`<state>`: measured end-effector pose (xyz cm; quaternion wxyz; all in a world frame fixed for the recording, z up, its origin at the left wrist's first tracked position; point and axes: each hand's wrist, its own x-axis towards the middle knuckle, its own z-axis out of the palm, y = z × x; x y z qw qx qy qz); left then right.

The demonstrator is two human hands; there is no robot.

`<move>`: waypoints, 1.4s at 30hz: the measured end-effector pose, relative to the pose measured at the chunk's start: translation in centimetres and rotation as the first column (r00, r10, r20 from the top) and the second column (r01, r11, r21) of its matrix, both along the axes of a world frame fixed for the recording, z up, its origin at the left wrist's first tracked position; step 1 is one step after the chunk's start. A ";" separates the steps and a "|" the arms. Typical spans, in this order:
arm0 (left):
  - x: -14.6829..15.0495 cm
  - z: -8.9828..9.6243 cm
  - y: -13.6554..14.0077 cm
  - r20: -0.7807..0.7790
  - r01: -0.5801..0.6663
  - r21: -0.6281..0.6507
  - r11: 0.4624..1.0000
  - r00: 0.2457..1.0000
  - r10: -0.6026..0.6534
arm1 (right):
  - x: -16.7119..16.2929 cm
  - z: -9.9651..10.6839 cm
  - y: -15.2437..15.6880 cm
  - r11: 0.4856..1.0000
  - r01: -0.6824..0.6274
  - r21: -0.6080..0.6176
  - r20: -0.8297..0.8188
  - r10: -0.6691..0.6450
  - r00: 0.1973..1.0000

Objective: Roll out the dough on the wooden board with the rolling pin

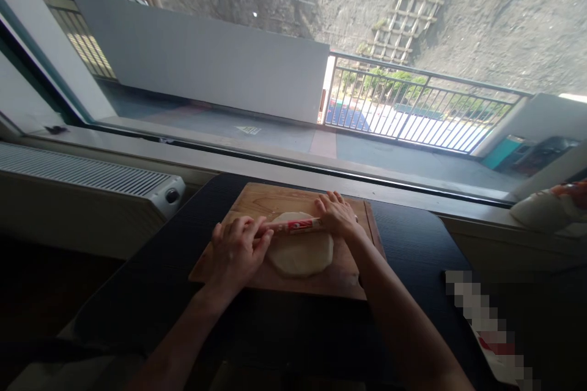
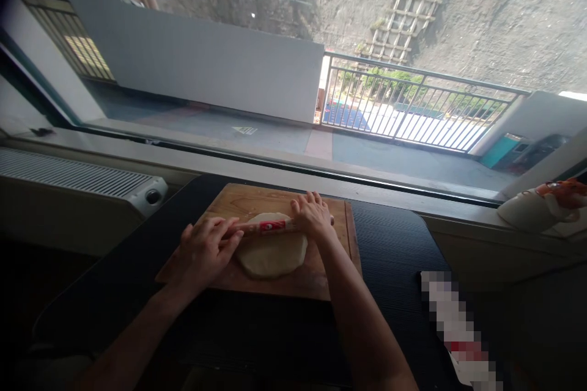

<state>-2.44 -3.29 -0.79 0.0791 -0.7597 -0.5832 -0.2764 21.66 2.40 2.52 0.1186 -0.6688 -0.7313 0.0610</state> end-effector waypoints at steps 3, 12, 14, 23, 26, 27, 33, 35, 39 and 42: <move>0.0 0.2 0.0 -0.009 -0.006 -0.002 1.000 1.000 0.006 | -0.2 0.1 -0.7 1.000 -0.013 -0.007 0.002 0.013 1.000; -1.3 -0.2 -2.8 -0.085 0.108 -0.030 0.994 0.990 -0.111 | -0.6 -4.1 -17.0 0.976 -0.032 0.217 0.089 0.012 0.996; -1.2 -0.2 -2.6 -0.099 0.096 -0.038 0.995 0.990 -0.099 | -0.6 -3.7 -15.1 0.985 -0.008 0.175 0.079 -0.005 0.997; -0.3 0.3 -1.8 -0.115 0.025 -0.027 0.999 0.993 -0.028 | -1.4 0.0 -3.4 0.997 0.080 0.009 0.034 -0.080 0.996; -0.6 0.2 -3.2 -0.107 0.081 -0.022 0.996 0.991 -0.083 | -1.2 -1.7 -8.6 0.989 0.075 0.128 0.061 -0.084 0.995; -0.7 0.0 -3.8 -0.104 0.104 -0.019 0.994 0.989 -0.105 | -1.0 -2.4 -10.7 0.985 0.063 0.163 0.076 -0.076 0.994; -1.2 -0.8 -6.5 -0.073 0.161 -0.006 0.987 0.984 -0.161 | -0.3 -3.5 -14.3 0.986 -0.015 0.168 0.126 -0.006 0.992; -1.4 -0.8 -6.6 -0.058 0.145 0.004 0.989 0.988 -0.145 | -1.0 -2.6 -10.6 0.990 0.013 0.142 0.087 -0.025 0.996; -1.9 -0.8 -6.4 -0.056 0.096 0.014 0.995 0.994 -0.095 | -3.8 -0.2 -1.9 0.999 -0.014 0.047 -0.008 0.015 1.000; -2.3 -1.4 -6.5 -0.066 0.091 0.036 0.995 0.994 -0.089 | -5.7 0.4 0.6 0.999 -0.034 0.026 -0.026 0.035 0.999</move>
